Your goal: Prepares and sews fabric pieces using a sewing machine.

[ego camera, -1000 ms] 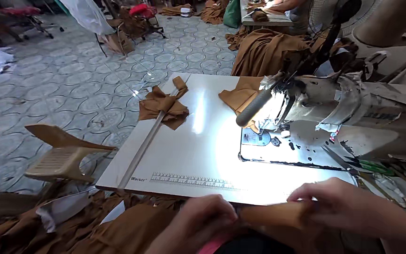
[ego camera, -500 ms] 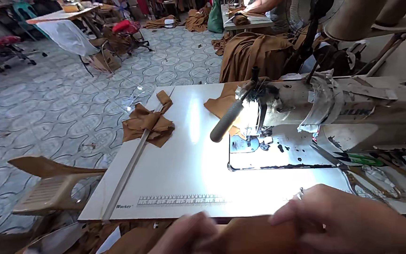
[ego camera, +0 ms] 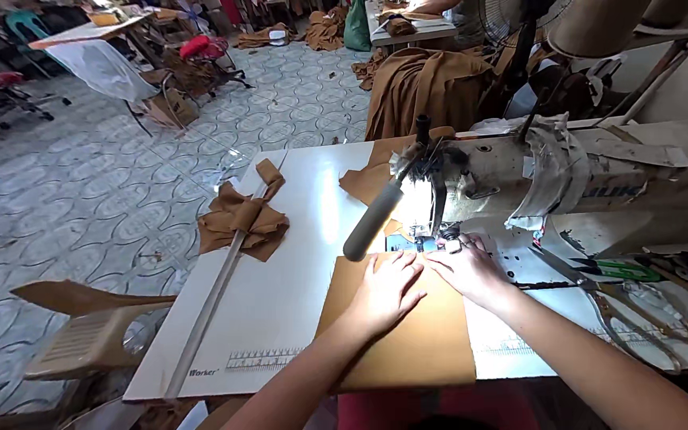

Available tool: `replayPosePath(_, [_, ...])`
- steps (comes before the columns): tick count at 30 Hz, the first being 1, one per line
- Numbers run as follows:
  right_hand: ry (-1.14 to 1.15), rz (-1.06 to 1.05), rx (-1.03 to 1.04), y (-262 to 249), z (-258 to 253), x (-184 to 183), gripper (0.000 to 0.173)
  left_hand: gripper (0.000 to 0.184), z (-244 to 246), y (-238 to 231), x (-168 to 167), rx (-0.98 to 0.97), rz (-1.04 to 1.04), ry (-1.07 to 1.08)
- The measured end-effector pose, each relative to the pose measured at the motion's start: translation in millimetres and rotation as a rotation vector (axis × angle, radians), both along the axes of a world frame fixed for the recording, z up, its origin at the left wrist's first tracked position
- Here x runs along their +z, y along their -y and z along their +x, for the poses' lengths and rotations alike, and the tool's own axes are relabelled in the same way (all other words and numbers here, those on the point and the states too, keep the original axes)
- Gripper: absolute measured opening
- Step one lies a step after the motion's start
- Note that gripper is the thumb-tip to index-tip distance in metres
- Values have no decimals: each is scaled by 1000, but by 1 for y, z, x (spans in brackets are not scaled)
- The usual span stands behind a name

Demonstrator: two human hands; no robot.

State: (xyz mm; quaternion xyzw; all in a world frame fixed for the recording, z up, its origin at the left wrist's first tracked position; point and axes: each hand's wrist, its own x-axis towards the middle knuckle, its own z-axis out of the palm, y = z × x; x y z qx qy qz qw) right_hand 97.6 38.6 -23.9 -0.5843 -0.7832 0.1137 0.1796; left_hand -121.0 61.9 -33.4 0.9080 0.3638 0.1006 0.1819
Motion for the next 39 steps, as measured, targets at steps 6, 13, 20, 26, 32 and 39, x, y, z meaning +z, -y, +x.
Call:
replayPosePath(6, [78,-326,-95,-5,-7,26,41,53,-5,-13,-10,-12,59,58])
replayPosePath(13, [-3,-253,-34,-8,10,14,38,45,-1,20,8,-6,139,-62])
replayPosePath(20, [-1008,-274,542,131,72,50,32,39,1,83,31,-266,97,147])
replayPosePath(26, [-452,-1016,-256,231,104,-78,38,36,35,94,25,-410,61,287])
replayPosePath(32, [-332,-1038,-769,293,92,-202,46,30,74,122,5,-602,15,349])
replayPosePath(39, [-731,-827,-614,277,118,-131,29,46,96,139,-19,-549,-411,158])
